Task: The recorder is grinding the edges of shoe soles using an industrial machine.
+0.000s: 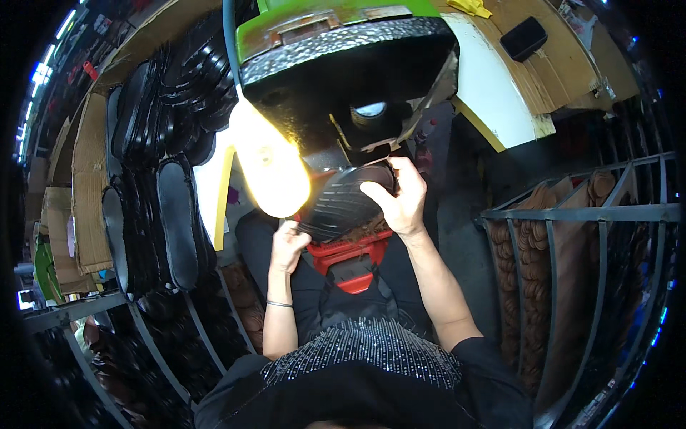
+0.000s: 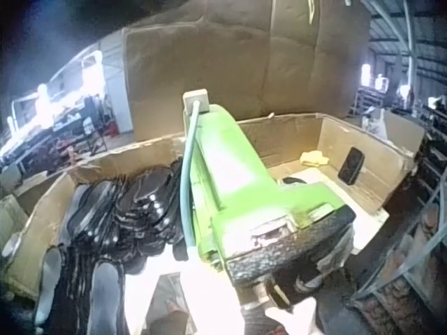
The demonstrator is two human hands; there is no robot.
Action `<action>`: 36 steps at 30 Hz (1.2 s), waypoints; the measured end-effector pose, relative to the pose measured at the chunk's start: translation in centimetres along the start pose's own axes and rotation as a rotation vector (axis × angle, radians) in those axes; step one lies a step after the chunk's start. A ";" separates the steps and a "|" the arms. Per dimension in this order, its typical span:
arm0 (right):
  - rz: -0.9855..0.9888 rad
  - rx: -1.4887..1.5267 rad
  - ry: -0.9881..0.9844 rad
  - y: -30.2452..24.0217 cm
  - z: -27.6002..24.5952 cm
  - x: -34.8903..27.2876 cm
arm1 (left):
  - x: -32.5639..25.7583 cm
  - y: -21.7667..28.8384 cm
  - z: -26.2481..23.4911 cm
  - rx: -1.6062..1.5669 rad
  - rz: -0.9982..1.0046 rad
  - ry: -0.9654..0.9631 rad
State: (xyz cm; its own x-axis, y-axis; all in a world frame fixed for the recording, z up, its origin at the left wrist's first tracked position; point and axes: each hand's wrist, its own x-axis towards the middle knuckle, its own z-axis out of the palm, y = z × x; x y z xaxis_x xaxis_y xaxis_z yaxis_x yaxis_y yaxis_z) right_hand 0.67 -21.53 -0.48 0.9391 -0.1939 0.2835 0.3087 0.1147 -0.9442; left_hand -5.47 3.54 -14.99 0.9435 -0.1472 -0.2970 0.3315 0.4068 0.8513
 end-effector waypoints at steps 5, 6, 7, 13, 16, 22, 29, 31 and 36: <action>0.011 -0.140 -0.022 -0.5 -0.8 0.1 | 2.4 5.2 11.5 0.472 0.234 -0.224; 0.014 -0.161 -0.030 -0.5 -0.8 0.0 | 2.8 6.4 13.5 0.366 0.321 -0.193; 0.013 -0.163 -0.029 -0.2 -1.0 -0.2 | 3.2 7.6 14.9 0.453 0.395 -0.135; 0.533 0.017 -0.194 5.4 -5.8 -6.6 | 3.7 5.3 16.6 0.474 0.562 0.222; 0.836 0.184 -0.175 8.9 -10.2 -12.7 | 2.9 5.5 17.5 0.290 0.484 0.188; 0.523 0.312 0.337 3.3 -12.2 -7.9 | 1.9 9.1 16.4 0.453 0.607 0.188; 0.312 -0.040 0.178 -2.9 -11.3 0.0 | 1.3 10.2 12.7 0.554 0.679 0.185; 0.285 -0.070 0.097 -3.5 -10.7 1.2 | 1.0 10.9 11.9 0.589 0.647 0.251; 0.294 -0.077 -0.041 -4.0 -7.1 2.4 | -0.1 10.7 7.8 0.210 0.493 0.260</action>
State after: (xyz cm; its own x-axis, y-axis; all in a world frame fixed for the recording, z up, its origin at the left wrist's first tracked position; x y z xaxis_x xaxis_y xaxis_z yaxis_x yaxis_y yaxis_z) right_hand 0.58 -29.33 2.81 0.9924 -0.1234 0.0017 0.0123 0.0857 -0.9962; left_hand -2.00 0.92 -2.49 0.9647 0.2504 0.0815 -0.1292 0.1800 0.9751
